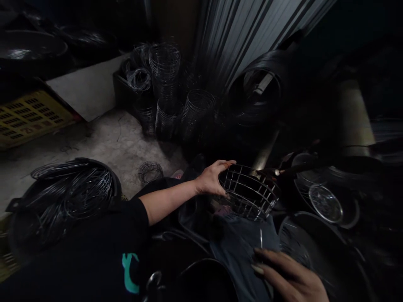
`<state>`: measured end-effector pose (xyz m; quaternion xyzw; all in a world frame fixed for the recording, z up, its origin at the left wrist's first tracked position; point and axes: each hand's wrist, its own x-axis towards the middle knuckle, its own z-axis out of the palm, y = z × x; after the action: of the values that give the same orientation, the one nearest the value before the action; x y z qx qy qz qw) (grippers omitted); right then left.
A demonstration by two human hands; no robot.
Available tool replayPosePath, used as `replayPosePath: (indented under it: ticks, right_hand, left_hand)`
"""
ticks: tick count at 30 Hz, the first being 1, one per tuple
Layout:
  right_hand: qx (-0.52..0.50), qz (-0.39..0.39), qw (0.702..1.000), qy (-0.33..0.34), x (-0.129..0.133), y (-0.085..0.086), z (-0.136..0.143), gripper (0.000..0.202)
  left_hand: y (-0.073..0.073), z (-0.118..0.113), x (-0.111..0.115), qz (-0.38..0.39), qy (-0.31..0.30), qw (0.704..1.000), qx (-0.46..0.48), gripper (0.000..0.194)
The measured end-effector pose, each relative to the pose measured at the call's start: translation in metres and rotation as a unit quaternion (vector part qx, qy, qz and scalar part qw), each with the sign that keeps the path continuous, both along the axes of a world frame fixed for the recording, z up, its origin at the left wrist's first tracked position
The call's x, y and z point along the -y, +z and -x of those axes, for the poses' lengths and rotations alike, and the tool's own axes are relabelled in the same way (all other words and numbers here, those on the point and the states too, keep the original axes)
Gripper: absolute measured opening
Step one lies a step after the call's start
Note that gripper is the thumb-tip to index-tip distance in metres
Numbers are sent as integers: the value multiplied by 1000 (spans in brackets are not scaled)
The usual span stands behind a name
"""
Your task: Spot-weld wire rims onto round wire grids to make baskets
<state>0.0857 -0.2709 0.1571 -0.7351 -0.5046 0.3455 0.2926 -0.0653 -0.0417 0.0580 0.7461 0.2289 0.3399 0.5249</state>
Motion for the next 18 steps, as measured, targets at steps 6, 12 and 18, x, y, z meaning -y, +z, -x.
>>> replayPosePath:
  ticks: [6, 12, 18]
  right_hand:
    - [3, -8, 999, 52, -66, 12, 5, 28]
    - [384, -145, 901, 143, -64, -15, 3, 32]
    - [386, -263, 873, 140, -57, -30, -6, 24]
  left_hand:
    - [25, 9, 20, -137, -15, 987, -78, 106]
    - [26, 2, 22, -150, 12, 986, -68, 102]
    - [34, -5, 22, -147, 9, 987, -72, 98]
